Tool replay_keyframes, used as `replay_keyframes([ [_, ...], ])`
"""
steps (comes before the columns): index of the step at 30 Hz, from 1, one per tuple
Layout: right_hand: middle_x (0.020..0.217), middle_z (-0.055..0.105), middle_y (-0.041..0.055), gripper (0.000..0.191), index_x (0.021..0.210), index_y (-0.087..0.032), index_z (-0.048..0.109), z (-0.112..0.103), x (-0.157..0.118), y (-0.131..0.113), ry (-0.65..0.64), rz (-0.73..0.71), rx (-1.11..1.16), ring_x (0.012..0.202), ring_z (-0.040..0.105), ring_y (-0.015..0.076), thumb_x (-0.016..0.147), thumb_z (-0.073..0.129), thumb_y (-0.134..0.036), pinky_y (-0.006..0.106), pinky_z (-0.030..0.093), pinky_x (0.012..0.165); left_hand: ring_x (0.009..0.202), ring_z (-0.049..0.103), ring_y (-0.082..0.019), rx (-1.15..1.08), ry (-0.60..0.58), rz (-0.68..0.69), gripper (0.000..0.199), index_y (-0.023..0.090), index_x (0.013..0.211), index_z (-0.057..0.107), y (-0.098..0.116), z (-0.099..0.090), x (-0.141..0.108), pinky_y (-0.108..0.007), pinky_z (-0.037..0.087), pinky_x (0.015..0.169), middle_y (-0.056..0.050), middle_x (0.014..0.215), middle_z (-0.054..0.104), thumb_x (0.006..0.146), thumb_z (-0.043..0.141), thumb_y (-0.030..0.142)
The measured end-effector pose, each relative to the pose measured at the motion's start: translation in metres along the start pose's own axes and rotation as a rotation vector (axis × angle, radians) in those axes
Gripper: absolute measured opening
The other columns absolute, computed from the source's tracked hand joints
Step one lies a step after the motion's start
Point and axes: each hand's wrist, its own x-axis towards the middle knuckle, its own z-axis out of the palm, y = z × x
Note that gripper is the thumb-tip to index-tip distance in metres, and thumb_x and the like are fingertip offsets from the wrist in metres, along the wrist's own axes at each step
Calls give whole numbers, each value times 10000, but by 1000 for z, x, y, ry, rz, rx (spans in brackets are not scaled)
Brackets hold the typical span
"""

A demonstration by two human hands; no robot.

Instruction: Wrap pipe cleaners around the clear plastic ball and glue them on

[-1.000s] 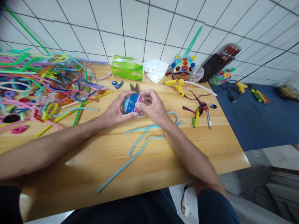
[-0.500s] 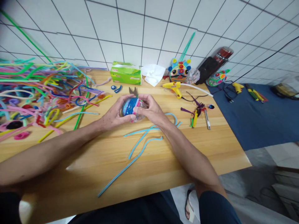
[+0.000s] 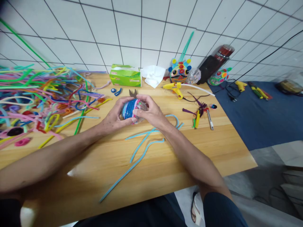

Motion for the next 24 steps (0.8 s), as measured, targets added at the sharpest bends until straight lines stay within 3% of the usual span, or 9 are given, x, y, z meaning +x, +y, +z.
replay_keyframes([
  [8, 1411, 746, 74, 861, 1331, -291, 669, 0, 0, 5, -3, 26, 28, 1391, 666, 323, 629, 1039, -626, 507, 533, 1262, 1534, 547, -385, 7, -41, 35, 829, 278, 1584, 514, -4, -4, 3, -622, 447, 1320, -182, 1592, 582, 933, 827, 685],
  [13, 1374, 762, 63, 853, 1312, -291, 656, 0, 2, 6, 4, 26, 54, 1354, 688, 312, 622, 1049, -603, 498, 548, 1244, 1565, 527, -369, -59, -94, 24, 717, 289, 1587, 516, -3, -10, 5, -594, 425, 1345, -173, 1631, 562, 1030, 669, 713],
  [19, 1391, 759, 60, 839, 1320, -297, 657, 0, 2, 8, 8, 17, 19, 1362, 685, 313, 641, 1034, -614, 495, 554, 1234, 1445, 622, -364, -59, -47, -89, 749, 272, 1543, 524, -2, -6, 4, -575, 513, 1257, -163, 1567, 623, 962, 778, 670],
  [24, 1457, 735, 70, 835, 1347, -297, 654, -1, 0, 5, -23, 29, 14, 1390, 673, 316, 665, 1031, -596, 500, 547, 1244, 1426, 627, -352, -64, -28, -82, 686, 270, 1515, 516, 1, -4, 1, -568, 526, 1236, -162, 1541, 629, 988, 763, 632],
])
